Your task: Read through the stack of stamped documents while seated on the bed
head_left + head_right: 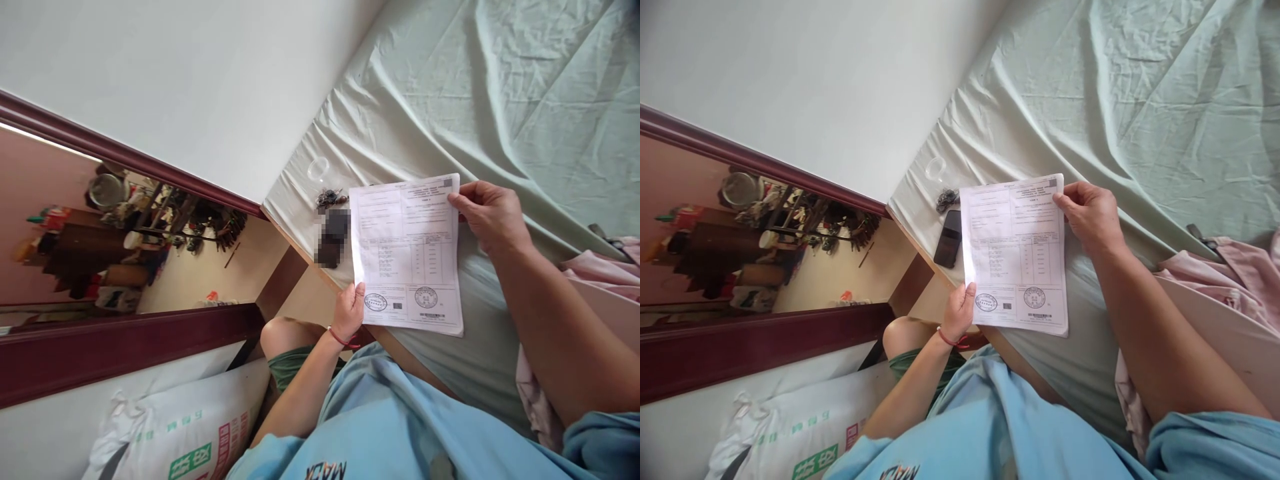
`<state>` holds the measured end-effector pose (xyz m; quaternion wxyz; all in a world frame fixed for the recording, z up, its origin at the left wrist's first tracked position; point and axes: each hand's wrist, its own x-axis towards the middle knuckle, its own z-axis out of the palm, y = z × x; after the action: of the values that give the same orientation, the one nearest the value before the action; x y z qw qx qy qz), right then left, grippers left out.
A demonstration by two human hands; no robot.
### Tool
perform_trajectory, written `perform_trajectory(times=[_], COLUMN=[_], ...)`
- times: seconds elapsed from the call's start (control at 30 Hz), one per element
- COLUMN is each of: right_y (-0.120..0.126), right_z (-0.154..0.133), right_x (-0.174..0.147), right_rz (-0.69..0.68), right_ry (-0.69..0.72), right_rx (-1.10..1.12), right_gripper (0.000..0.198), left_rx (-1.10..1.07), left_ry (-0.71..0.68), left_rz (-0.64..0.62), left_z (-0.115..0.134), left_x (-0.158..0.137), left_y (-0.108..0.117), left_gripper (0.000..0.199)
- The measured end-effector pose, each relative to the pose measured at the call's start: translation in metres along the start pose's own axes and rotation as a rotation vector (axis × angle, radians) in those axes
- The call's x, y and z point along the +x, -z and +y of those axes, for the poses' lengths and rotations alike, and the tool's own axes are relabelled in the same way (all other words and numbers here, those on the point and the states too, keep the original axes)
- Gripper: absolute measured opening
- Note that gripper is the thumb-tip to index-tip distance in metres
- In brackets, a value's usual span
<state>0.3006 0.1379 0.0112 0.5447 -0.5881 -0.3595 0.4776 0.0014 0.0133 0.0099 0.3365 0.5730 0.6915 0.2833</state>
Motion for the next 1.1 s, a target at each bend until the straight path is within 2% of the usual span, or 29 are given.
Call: perform_trajectory(times=[0.2,0.43,0.63,0.73,0.87,0.97,1.1], right_y=[0.004,0.003,0.001,0.000,-0.003,-0.002,0.004], right_z=[0.005,0.001,0.004,-0.001,-0.008,-0.008,-0.011], right_x=[0.003,0.001,0.003,0.001,-0.005,-0.006,-0.005], right_rz=[0.037,0.049,0.085,0.113,0.016,-0.096,-0.171], right_ry=[0.016,-0.084,-0.028,-0.055,-0.161,-0.246,-0.337], right_rx=[-0.055,-0.024,-0.006,0.008,0.091,0.153,0.110], right_gripper=[0.009,0.008,0.009,0.008,0.004,0.012,0.014], left_rx=[-0.059,-0.006,0.005,-0.011,-0.010,0.004,0.019], left_ry=[0.000,-0.035,-0.034,-0.026,-0.030,-0.051,-0.075], left_rz=[-0.022,-0.028,-0.023,-0.025,-0.017,-0.023,-0.068], left_z=[-0.005,-0.009,-0.009,-0.009,-0.011,-0.015,-0.020], left_x=[0.001,-0.001,-0.002,-0.001,-0.001,-0.001,0.000], left_y=[-0.003,-0.004,-0.005,-0.005,-0.006,-0.006,-0.005], left_gripper=[0.064,0.066,0.064,0.064,0.066,0.068,0.070])
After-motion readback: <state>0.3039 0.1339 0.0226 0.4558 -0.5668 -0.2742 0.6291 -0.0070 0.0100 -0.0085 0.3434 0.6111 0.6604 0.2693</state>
